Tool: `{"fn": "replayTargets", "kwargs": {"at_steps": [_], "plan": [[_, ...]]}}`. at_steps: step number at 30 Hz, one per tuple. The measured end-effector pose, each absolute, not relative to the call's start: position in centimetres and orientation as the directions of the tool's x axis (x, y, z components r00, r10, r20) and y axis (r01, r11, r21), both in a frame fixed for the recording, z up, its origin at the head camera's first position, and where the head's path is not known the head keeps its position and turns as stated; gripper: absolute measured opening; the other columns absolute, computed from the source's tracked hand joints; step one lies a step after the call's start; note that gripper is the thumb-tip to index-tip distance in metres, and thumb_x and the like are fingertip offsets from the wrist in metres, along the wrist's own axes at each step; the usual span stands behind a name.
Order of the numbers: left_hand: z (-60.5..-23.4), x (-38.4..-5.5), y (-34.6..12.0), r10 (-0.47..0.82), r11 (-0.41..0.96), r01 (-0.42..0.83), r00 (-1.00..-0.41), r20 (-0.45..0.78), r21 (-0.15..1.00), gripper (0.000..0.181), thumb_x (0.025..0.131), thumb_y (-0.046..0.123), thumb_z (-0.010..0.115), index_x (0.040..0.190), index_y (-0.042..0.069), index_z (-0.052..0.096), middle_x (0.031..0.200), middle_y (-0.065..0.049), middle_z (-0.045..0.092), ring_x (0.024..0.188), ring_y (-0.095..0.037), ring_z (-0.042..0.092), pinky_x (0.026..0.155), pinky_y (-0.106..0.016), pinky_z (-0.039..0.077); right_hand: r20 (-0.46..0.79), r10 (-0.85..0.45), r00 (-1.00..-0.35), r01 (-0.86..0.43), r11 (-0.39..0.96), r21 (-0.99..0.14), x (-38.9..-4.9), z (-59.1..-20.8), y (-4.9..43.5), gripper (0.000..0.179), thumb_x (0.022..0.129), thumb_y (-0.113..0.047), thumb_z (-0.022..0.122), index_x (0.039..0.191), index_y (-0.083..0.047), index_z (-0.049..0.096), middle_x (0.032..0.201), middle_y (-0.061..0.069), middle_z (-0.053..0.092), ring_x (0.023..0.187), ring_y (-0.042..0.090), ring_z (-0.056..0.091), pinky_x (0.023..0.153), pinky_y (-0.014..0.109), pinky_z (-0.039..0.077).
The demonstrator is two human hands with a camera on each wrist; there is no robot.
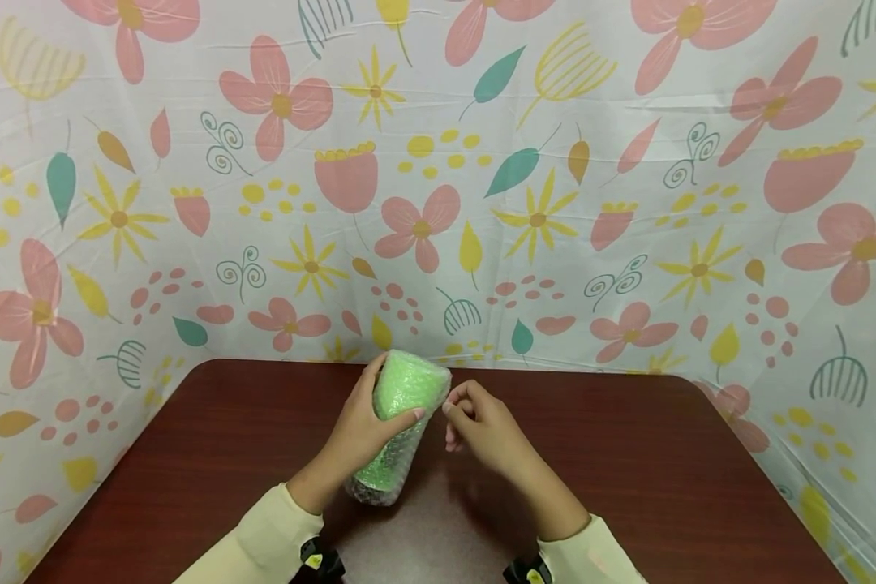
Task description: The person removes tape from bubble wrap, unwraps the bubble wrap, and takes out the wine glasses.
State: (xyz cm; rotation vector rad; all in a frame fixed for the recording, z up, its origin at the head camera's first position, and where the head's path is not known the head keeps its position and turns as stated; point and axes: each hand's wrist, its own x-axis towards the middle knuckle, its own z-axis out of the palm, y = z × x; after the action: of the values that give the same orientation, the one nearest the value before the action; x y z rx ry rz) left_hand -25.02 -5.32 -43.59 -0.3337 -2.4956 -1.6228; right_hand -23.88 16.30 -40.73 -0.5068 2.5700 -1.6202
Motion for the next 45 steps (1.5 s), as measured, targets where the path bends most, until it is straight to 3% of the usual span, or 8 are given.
{"fn": "replayTargets", "kwargs": {"at_steps": [7,15,22,29,45], "plan": [[-43.56,-25.11,-5.30,0.108,0.384,0.266,-0.964,0.243,0.884,0.100,0.080,0.054,0.081,0.158,0.043,0.019,0.153,-0.006,0.040,0.121,-0.028,0.054,0.092,-0.046,0.051,0.133,-0.325,-0.936,-0.259,0.382,-0.887,-23.86,-40.69,16.40,0.021,0.107,-0.023,0.053,0.109,-0.002,0.053,0.071,0.014,0.063,0.067,0.030,0.069,0.069,0.044,0.059],[-43.55,-25.09,-5.32,0.102,0.393,0.259,-0.966,0.238,0.882,0.100,0.080,0.055,0.081,0.158,0.043,0.020,0.153,-0.006,0.040,0.120,-0.029,0.054,0.092,-0.048,0.051,0.110,-0.346,-0.932,-0.237,0.349,-0.907,-24.02,-40.88,16.42,0.023,0.107,-0.022,0.051,0.111,0.001,0.051,0.084,0.016,0.072,0.077,0.027,0.074,0.074,0.051,0.059],[-43.63,-25.12,-5.37,0.097,0.399,0.263,-0.965,0.245,0.879,0.100,0.080,0.054,0.081,0.158,0.042,0.020,0.153,-0.007,0.040,0.119,-0.029,0.054,0.091,-0.047,0.051,0.119,-0.343,-0.932,-0.243,0.345,-0.907,-23.95,-40.77,16.28,0.021,0.106,-0.020,0.052,0.110,0.001,0.051,0.080,0.016,0.070,0.073,0.027,0.073,0.073,0.051,0.059],[-43.62,-25.20,-5.41,0.099,0.393,0.267,-0.964,0.248,0.880,0.100,0.080,0.054,0.081,0.158,0.042,0.020,0.153,-0.007,0.040,0.119,-0.029,0.054,0.091,-0.047,0.051,0.134,-0.328,-0.935,-0.254,0.356,-0.899,-23.85,-40.68,16.27,0.021,0.106,-0.022,0.054,0.109,-0.001,0.053,0.071,0.015,0.065,0.069,0.027,0.071,0.068,0.037,0.060],[-43.60,-25.14,-5.56,0.096,0.408,0.272,-0.962,0.256,0.871,0.101,0.080,0.056,0.080,0.159,0.040,0.019,0.154,-0.009,0.039,0.122,-0.029,0.053,0.093,-0.050,0.050,0.147,-0.375,-0.915,-0.278,0.325,-0.904,-23.71,-40.74,16.26,0.029,0.108,-0.024,0.050,0.114,0.005,0.049,0.076,0.016,0.068,0.068,0.028,0.072,0.067,0.046,0.060]]}}
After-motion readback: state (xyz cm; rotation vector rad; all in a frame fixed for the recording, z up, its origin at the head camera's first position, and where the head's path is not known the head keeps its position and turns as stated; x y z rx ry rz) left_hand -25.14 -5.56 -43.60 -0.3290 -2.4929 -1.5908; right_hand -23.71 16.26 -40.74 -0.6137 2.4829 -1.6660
